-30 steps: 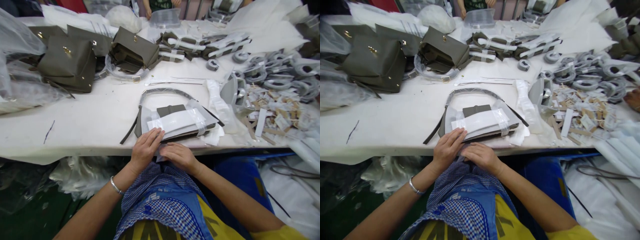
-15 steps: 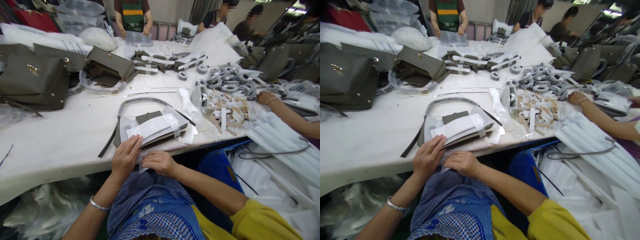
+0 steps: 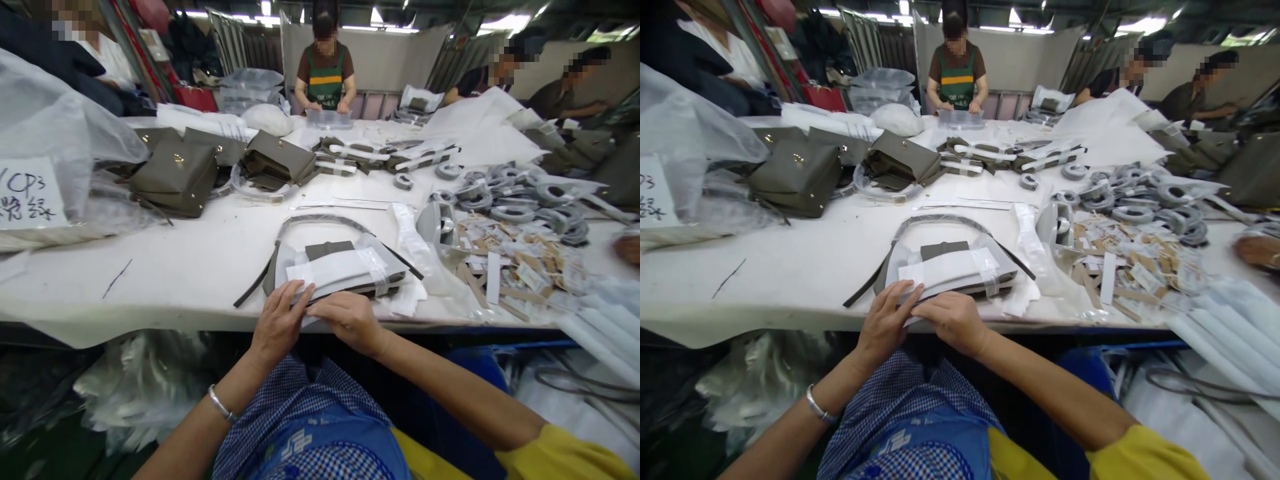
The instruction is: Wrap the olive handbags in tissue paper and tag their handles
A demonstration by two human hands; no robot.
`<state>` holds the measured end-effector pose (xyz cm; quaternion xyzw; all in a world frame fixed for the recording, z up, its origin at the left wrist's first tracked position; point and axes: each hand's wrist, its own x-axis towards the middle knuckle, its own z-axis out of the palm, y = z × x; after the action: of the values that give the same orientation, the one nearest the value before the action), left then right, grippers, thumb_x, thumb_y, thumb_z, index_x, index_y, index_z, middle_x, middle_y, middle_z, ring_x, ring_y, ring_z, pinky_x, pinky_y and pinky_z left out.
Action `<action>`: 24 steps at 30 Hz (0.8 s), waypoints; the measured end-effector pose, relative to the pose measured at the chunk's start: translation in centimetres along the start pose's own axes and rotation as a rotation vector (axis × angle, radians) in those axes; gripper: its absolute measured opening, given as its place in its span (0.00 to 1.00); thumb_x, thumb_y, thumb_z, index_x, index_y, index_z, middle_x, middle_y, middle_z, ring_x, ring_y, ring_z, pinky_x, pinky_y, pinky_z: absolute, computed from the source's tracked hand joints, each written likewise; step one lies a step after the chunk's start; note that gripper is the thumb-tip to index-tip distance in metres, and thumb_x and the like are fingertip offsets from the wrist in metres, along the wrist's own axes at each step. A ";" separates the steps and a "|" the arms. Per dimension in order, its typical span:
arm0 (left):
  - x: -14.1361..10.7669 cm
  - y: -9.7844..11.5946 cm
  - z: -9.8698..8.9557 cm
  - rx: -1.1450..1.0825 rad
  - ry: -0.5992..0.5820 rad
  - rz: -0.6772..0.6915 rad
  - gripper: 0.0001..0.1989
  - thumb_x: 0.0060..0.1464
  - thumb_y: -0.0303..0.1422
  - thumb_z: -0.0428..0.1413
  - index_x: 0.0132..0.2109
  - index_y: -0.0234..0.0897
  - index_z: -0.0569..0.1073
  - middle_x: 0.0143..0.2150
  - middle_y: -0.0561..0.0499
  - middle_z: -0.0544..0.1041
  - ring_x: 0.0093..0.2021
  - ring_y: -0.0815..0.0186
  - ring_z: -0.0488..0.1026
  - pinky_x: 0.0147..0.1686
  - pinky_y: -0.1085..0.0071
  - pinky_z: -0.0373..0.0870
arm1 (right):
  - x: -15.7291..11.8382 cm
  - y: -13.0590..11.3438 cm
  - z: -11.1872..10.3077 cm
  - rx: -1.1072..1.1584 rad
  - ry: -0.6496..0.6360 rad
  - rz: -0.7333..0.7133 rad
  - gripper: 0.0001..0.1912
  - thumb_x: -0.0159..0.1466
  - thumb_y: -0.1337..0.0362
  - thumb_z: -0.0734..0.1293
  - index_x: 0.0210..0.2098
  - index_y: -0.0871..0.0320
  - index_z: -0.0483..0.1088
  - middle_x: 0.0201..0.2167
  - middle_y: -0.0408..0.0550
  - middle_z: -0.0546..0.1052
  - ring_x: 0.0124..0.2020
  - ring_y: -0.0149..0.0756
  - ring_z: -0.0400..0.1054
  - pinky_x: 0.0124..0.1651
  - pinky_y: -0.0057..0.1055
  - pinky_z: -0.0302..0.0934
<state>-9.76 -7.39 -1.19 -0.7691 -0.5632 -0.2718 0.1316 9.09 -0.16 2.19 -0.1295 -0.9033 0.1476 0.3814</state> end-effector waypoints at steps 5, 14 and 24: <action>-0.2 -0.4 0.3 -0.067 0.056 0.012 0.29 0.59 0.21 0.49 0.66 0.39 0.62 0.55 0.39 0.72 0.56 0.52 0.69 0.56 0.52 0.70 | 1.4 -0.1 -0.7 -0.192 0.016 -0.022 0.10 0.67 0.70 0.64 0.43 0.53 0.76 0.36 0.43 0.83 0.35 0.32 0.76 0.39 0.29 0.65; -0.7 -1.0 0.8 -0.214 0.172 0.034 0.21 0.62 0.25 0.53 0.61 0.37 0.66 0.55 0.41 0.75 0.57 0.56 0.71 0.57 0.54 0.71 | 4.1 0.3 -0.9 -0.360 -0.128 -0.130 0.09 0.69 0.69 0.63 0.38 0.56 0.75 0.34 0.44 0.81 0.37 0.33 0.73 0.45 0.33 0.62; -0.8 -0.9 0.7 -0.302 0.229 -0.034 0.16 0.60 0.24 0.56 0.55 0.36 0.69 0.52 0.41 0.75 0.55 0.56 0.71 0.56 0.55 0.72 | 5.0 2.2 0.3 -0.189 -0.275 0.259 0.01 0.65 0.69 0.68 0.35 0.57 0.72 0.36 0.45 0.77 0.40 0.36 0.68 0.43 0.30 0.61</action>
<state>-10.60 -7.34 -2.34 -0.7344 -0.5104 -0.4413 0.0733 5.76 3.56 4.48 -0.2583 -0.9325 0.1263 0.2186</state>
